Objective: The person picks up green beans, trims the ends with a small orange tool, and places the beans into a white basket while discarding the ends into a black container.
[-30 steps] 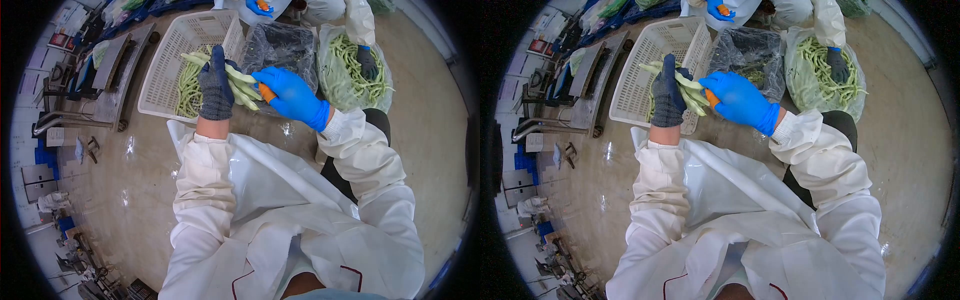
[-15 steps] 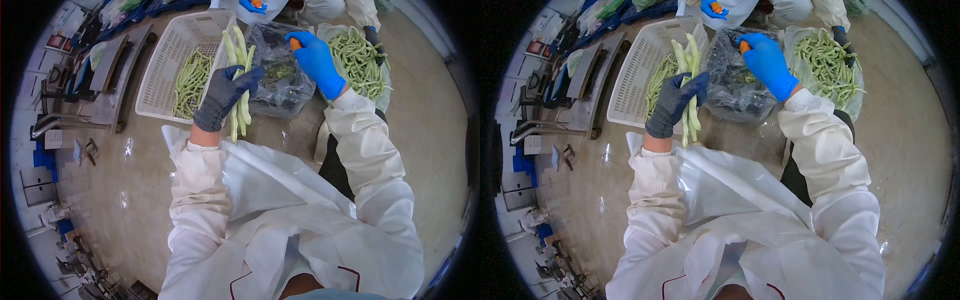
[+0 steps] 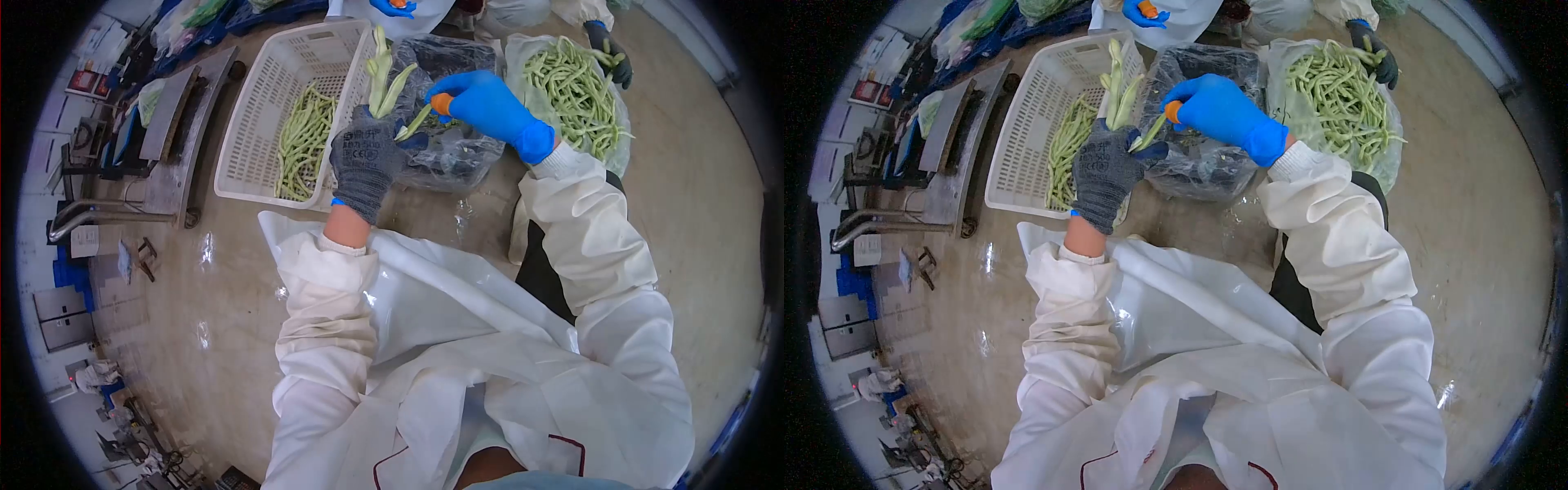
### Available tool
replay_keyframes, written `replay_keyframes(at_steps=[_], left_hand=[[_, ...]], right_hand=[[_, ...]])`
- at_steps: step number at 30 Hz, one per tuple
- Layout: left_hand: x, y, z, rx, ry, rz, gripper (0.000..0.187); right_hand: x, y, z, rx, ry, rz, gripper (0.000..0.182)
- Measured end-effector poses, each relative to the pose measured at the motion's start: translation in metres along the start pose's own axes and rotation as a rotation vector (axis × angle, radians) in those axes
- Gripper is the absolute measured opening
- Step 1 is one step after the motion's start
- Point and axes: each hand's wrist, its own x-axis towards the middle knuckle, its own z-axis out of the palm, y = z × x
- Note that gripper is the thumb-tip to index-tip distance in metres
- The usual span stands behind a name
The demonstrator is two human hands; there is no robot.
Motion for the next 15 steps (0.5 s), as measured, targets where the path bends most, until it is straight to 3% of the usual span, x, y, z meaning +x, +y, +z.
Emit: replay_keyframes(at_steps=[2,5,8,11,15], left_hand=[[-0.001,0.002,-0.002,0.034,0.009,0.011,0.035],[0.003,0.01,-0.015,-0.654,-0.349,-0.28,0.027],[0.004,0.013,-0.019,-0.792,-0.423,-0.337,0.021],[0.002,0.007,-0.002,-0.71,-0.326,-0.328,0.019],[0.002,0.003,0.002,-0.989,-0.186,-0.448,0.014]], right_hand=[[-0.003,-0.003,0.0,-0.066,0.031,-0.05,0.028],[-0.009,-0.008,0.0,-0.11,0.095,-0.133,0.026],[-0.011,-0.011,0.004,-0.064,0.139,-0.202,0.024],[-0.01,-0.005,0.013,0.098,0.157,-0.215,0.023],[-0.007,-0.001,0.016,0.307,0.102,-0.085,0.023]])
